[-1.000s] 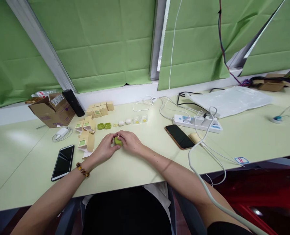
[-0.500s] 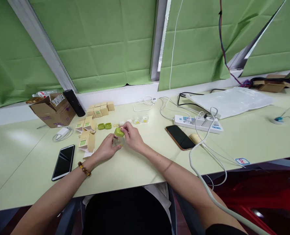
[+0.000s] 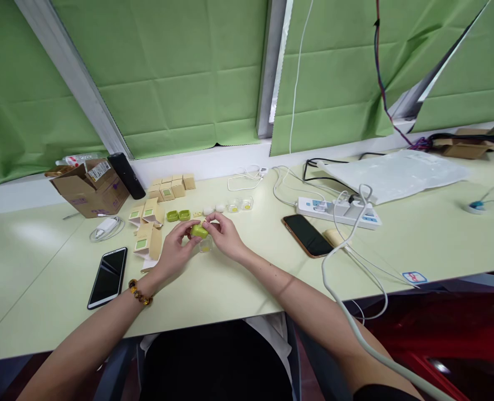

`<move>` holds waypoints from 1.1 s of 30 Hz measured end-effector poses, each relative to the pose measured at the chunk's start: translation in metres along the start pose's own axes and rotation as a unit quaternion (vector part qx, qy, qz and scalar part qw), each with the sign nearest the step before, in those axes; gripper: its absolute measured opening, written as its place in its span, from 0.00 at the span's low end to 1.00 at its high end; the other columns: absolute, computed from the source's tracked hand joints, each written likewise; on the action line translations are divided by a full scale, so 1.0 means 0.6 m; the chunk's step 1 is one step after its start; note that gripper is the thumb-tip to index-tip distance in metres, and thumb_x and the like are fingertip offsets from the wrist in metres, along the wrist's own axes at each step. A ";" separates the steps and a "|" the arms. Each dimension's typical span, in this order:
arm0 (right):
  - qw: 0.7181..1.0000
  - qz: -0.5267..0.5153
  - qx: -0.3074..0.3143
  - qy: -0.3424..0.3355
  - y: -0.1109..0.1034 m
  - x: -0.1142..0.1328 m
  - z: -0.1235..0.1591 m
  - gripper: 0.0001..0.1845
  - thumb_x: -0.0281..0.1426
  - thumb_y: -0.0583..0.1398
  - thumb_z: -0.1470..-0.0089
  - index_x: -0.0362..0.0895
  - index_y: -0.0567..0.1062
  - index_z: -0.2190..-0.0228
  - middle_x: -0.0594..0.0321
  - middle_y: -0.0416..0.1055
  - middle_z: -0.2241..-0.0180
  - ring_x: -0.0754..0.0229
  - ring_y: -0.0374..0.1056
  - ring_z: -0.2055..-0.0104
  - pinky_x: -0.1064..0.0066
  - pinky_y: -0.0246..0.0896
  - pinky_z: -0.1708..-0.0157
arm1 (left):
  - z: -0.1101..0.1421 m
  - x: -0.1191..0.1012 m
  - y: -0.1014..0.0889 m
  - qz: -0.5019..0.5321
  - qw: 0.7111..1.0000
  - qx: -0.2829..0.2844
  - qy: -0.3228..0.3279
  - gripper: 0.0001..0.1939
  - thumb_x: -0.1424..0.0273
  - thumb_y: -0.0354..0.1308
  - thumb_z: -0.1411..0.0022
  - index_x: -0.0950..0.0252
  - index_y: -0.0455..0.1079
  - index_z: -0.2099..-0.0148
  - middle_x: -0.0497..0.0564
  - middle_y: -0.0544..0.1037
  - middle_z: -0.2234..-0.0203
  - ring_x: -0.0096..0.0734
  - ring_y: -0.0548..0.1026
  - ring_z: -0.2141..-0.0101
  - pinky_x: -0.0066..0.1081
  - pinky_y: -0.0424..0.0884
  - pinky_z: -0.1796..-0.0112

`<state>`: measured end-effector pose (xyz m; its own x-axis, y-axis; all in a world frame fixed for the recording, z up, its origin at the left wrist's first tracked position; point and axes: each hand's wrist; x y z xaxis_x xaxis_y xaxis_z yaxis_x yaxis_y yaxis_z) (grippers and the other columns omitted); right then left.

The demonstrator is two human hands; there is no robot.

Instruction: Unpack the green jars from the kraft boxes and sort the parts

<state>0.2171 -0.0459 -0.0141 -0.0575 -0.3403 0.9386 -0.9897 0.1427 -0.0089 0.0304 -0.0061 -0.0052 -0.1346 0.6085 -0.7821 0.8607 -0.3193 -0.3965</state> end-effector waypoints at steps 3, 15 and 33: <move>0.996 0.072 0.000 -0.043 -0.010 0.012 0.007 0.14 0.45 0.61 0.36 0.48 0.72 0.59 0.61 0.75 0.61 0.56 0.74 0.60 0.62 0.71 0.58 | -0.009 0.014 -0.002 0.106 0.991 -0.064 -0.045 0.22 0.60 0.68 0.35 0.61 0.74 0.42 0.56 0.80 0.52 0.35 0.77 0.57 0.37 0.74 0.51; 0.806 0.575 0.122 -0.065 -0.059 0.030 0.012 0.14 0.23 0.57 0.36 0.46 0.83 0.63 0.55 0.78 0.53 0.55 0.74 0.62 0.66 0.56 0.67 | -0.021 0.030 -0.013 0.199 0.962 -0.149 -0.108 0.29 0.54 0.72 0.40 0.63 0.72 0.43 0.56 0.78 0.54 0.34 0.81 0.58 0.40 0.77 0.50; 0.736 0.669 0.036 0.101 -0.129 -0.017 -0.109 0.15 0.20 0.56 0.38 0.41 0.79 0.54 0.47 0.75 0.53 0.51 0.74 0.56 0.68 0.60 0.64 | -0.024 0.025 -0.014 0.218 0.954 -0.161 -0.129 0.29 0.56 0.74 0.43 0.65 0.73 0.44 0.56 0.80 0.55 0.33 0.81 0.58 0.42 0.77 0.47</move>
Point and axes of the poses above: each hand's wrist, its own z-axis away from the middle knuckle, its own y-axis out of the palm, x = y × z
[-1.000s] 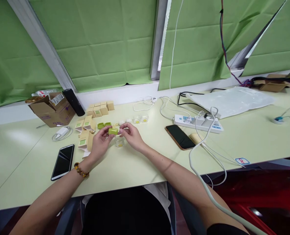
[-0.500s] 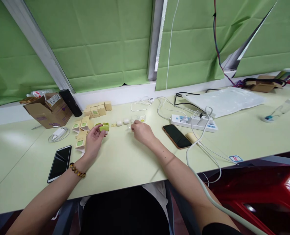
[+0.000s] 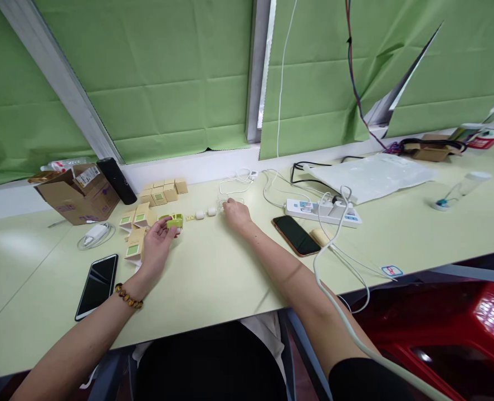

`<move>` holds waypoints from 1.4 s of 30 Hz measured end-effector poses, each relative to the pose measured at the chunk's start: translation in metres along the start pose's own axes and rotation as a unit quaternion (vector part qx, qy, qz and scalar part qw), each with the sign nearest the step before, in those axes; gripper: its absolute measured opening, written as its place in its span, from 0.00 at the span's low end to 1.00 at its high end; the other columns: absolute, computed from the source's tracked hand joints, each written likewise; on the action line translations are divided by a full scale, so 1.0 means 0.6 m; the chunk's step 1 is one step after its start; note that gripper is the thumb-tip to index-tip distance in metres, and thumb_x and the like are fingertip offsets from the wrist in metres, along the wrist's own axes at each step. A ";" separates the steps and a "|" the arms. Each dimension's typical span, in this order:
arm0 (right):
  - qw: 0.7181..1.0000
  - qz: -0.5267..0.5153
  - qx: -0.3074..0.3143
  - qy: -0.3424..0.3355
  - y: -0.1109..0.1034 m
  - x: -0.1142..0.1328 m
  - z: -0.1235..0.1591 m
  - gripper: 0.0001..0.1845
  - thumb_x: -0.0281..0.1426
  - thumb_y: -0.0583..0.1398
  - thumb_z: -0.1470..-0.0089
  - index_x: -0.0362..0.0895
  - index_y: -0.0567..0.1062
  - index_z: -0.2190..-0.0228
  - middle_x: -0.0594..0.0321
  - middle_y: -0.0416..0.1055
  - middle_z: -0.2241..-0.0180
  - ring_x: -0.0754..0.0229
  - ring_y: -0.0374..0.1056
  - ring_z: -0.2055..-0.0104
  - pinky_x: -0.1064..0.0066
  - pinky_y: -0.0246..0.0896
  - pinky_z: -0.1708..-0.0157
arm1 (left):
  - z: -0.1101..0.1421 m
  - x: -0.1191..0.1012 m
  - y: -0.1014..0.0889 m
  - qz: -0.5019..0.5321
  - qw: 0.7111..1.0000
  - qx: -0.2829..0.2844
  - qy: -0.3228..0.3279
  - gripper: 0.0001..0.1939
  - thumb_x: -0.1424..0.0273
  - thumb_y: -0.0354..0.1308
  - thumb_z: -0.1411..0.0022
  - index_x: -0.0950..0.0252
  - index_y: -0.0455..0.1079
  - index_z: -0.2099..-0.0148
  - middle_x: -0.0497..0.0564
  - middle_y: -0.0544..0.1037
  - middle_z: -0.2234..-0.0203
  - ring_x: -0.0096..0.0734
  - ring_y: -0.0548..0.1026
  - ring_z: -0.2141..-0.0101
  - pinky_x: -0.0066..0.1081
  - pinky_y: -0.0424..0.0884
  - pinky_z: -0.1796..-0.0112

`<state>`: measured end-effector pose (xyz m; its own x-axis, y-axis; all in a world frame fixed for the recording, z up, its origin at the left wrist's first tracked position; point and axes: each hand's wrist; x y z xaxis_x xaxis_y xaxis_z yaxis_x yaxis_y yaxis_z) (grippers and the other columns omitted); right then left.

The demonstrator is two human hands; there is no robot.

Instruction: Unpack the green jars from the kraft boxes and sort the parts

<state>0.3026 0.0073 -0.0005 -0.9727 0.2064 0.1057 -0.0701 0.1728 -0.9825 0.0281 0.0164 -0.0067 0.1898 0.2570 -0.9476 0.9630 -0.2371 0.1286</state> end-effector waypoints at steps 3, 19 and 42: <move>1.000 0.005 0.007 0.001 -0.001 0.005 -0.013 0.16 0.19 0.56 0.39 0.41 0.79 0.53 0.45 0.75 0.53 0.50 0.75 0.55 0.67 0.61 0.63 | -0.001 0.003 -0.001 -0.003 1.000 -0.001 0.001 0.29 0.56 0.74 0.42 0.64 0.73 0.45 0.57 0.80 0.54 0.34 0.81 0.58 0.41 0.77 0.47; 0.997 0.008 -0.054 0.049 -0.008 -0.048 0.001 0.24 0.24 0.57 0.38 0.44 0.73 0.41 0.45 0.70 0.42 0.48 0.75 0.51 0.65 0.63 0.62 | -0.001 -0.003 -0.003 -0.020 1.000 0.009 0.003 0.29 0.54 0.73 0.41 0.64 0.72 0.44 0.57 0.80 0.54 0.36 0.81 0.56 0.41 0.77 0.49; 0.979 -0.056 -0.192 0.028 -0.032 -0.051 -0.013 0.22 0.21 0.52 0.35 0.45 0.76 0.45 0.53 0.76 0.41 0.51 0.76 0.47 0.65 0.66 0.60 | 0.003 -0.006 -0.002 0.063 0.996 0.017 -0.061 0.32 0.55 0.78 0.47 0.65 0.71 0.47 0.55 0.82 0.56 0.34 0.82 0.60 0.38 0.77 0.53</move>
Point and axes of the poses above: each hand's wrist, its own z-axis away from the middle knuckle, its own y-axis out of the palm, x = y × z
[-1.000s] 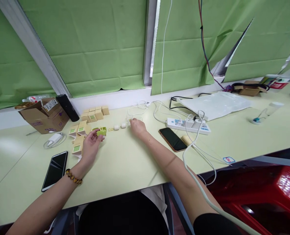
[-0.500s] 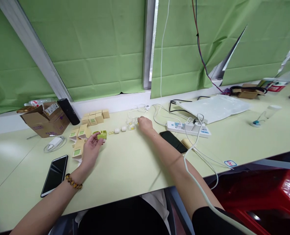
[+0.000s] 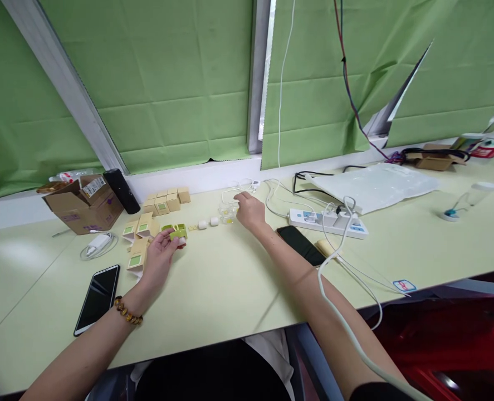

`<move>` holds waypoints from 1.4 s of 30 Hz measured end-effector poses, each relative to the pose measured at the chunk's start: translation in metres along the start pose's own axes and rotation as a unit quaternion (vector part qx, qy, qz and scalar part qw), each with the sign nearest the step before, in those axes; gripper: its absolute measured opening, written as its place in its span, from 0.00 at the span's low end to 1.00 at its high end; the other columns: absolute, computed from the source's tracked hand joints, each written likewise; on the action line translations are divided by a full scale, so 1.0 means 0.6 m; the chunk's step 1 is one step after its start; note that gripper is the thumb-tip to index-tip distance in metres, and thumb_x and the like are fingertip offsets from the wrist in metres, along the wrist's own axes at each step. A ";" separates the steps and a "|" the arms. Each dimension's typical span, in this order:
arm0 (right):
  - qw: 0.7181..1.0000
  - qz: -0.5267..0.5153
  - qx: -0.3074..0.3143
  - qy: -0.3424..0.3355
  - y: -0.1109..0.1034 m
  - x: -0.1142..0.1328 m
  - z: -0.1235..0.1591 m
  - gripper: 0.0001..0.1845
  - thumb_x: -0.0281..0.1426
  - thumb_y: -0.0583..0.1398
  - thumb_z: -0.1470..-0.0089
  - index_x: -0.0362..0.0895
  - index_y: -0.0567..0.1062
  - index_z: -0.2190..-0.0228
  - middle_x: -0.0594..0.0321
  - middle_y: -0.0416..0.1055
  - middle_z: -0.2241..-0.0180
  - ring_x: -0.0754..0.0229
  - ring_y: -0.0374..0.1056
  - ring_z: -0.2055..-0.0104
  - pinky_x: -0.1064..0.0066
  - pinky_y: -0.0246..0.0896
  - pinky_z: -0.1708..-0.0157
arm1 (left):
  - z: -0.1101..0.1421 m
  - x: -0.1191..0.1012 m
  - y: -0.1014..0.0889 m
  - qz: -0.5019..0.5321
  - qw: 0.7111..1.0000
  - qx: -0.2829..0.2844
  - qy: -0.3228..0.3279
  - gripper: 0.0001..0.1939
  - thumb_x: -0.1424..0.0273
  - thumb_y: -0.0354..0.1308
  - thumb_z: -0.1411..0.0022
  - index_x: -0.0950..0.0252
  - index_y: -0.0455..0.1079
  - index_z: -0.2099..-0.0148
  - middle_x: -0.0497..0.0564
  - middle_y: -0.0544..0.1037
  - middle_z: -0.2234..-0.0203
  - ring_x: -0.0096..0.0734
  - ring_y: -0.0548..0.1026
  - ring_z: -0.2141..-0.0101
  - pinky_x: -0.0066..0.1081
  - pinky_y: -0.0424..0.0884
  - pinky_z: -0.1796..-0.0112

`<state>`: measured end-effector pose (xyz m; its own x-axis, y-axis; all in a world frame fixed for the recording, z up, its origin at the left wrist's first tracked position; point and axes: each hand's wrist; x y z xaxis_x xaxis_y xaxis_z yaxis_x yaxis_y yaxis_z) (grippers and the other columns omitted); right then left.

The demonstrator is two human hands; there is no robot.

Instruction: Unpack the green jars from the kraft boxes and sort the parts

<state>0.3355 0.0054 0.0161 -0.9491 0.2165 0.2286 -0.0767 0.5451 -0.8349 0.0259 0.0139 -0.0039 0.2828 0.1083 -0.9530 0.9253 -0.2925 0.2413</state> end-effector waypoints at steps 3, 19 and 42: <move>0.980 -0.107 -0.090 -0.143 -0.012 0.061 0.062 0.17 0.25 0.55 0.34 0.44 0.76 0.47 0.53 0.78 0.45 0.52 0.77 0.52 0.65 0.69 0.63 | 0.003 -0.004 0.002 0.043 0.998 0.027 -0.041 0.29 0.55 0.78 0.48 0.65 0.71 0.53 0.54 0.83 0.60 0.32 0.81 0.64 0.37 0.77 0.54; 0.899 -0.181 -0.172 -0.361 0.008 0.168 0.151 0.13 0.26 0.56 0.30 0.46 0.71 0.46 0.50 0.77 0.48 0.53 0.76 0.52 0.67 0.72 0.66 | 0.017 -0.006 0.004 -0.029 0.995 0.080 -0.051 0.26 0.44 0.62 0.34 0.65 0.75 0.61 0.53 0.78 0.67 0.31 0.74 0.67 0.28 0.67 0.69; 0.921 -0.215 -0.053 -0.321 0.007 0.148 0.171 0.16 0.33 0.55 0.28 0.48 0.69 0.42 0.50 0.73 0.49 0.57 0.75 0.64 0.67 0.71 0.72 | 0.038 0.010 0.010 -0.201 0.973 0.107 0.045 0.18 0.65 0.65 0.33 0.62 0.77 0.43 0.58 0.84 0.52 0.43 0.85 0.57 0.39 0.81 0.55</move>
Point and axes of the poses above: each hand's wrist, its own z-axis away from the middle knuckle, its own y-axis out of the palm, x = y × z
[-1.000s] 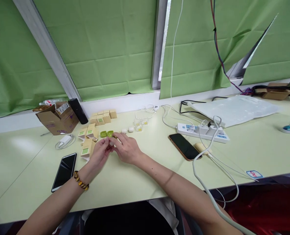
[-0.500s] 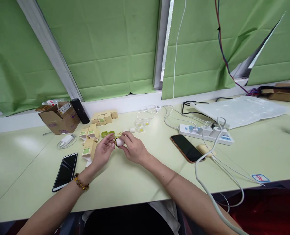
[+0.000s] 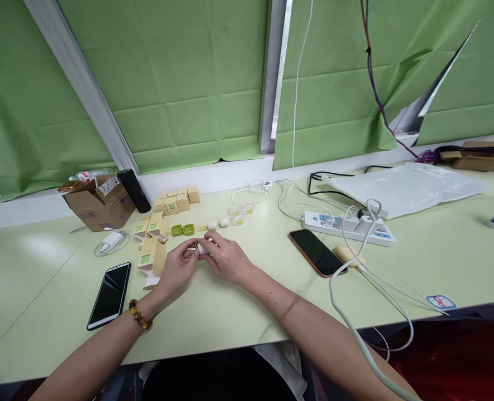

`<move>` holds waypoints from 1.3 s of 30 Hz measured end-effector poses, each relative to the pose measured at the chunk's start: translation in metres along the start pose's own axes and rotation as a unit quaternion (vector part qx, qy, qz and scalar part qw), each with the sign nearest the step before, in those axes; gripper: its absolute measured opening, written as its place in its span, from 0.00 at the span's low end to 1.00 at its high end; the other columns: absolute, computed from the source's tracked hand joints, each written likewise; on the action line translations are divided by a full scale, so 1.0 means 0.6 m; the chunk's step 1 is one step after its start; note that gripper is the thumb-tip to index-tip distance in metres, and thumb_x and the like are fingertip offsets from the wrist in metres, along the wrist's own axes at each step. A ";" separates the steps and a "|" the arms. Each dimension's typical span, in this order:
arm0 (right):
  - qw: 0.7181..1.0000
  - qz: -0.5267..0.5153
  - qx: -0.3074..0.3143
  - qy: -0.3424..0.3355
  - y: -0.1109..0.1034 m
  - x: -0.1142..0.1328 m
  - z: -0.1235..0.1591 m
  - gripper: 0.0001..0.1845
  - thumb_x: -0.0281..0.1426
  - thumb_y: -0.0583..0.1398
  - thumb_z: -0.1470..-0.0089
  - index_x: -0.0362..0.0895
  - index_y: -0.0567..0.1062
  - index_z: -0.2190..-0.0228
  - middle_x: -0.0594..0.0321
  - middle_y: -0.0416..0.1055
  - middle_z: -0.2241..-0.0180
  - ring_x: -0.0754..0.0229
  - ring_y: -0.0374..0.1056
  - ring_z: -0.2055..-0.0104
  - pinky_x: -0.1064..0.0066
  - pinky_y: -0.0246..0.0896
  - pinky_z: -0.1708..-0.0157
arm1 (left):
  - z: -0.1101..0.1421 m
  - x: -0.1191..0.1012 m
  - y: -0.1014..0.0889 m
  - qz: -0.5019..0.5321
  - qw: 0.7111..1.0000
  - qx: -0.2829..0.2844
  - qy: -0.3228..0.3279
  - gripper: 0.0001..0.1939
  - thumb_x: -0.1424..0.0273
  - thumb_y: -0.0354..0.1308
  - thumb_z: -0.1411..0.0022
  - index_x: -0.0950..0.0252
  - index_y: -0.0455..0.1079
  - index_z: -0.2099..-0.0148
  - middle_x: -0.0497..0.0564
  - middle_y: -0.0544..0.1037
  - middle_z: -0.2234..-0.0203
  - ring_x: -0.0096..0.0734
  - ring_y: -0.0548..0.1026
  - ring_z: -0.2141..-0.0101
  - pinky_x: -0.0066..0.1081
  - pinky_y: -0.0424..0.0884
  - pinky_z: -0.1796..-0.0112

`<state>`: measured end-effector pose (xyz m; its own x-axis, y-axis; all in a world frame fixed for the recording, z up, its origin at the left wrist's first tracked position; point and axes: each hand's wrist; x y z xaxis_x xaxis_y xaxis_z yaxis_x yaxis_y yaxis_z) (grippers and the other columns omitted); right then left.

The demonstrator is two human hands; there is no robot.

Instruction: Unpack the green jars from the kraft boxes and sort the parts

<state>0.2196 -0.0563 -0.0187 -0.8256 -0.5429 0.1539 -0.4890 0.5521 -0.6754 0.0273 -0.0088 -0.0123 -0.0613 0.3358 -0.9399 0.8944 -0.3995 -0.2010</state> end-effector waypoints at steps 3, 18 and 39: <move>1.000 0.012 0.006 -0.003 0.004 0.002 -0.001 0.16 0.32 0.53 0.27 0.46 0.69 0.42 0.50 0.73 0.50 0.58 0.75 0.65 0.69 0.68 0.74 | -0.002 0.002 -0.002 -0.009 1.000 -0.010 -0.015 0.17 0.67 0.65 0.35 0.62 0.79 0.45 0.57 0.85 0.54 0.42 0.85 0.61 0.38 0.81 0.59; 0.998 0.020 0.039 0.050 0.027 0.019 -0.013 0.12 0.31 0.53 0.27 0.44 0.69 0.46 0.49 0.71 0.50 0.55 0.73 0.62 0.67 0.68 0.74 | -0.011 -0.007 -0.011 -0.051 0.998 -0.027 0.007 0.14 0.71 0.62 0.36 0.61 0.83 0.50 0.52 0.85 0.66 0.39 0.81 0.68 0.37 0.77 0.60; 0.966 -0.175 -0.096 0.165 -0.007 -0.027 -0.078 0.12 0.37 0.55 0.29 0.48 0.70 0.48 0.51 0.72 0.49 0.52 0.72 0.51 0.61 0.76 0.58 | -0.032 0.004 -0.030 -0.039 0.997 -0.060 0.022 0.19 0.68 0.72 0.42 0.62 0.80 0.48 0.51 0.82 0.63 0.35 0.75 0.65 0.32 0.69 0.60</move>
<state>0.2218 -0.0206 0.0154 -0.6297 -0.5033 0.5917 -0.7714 0.4953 -0.3996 0.0194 0.0157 -0.0053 -0.1158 0.3996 -0.9093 0.9342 -0.2672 -0.2363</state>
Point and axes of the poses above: each hand's wrist, its own z-axis away from the middle knuckle, its own y-axis out of the palm, x = y × z
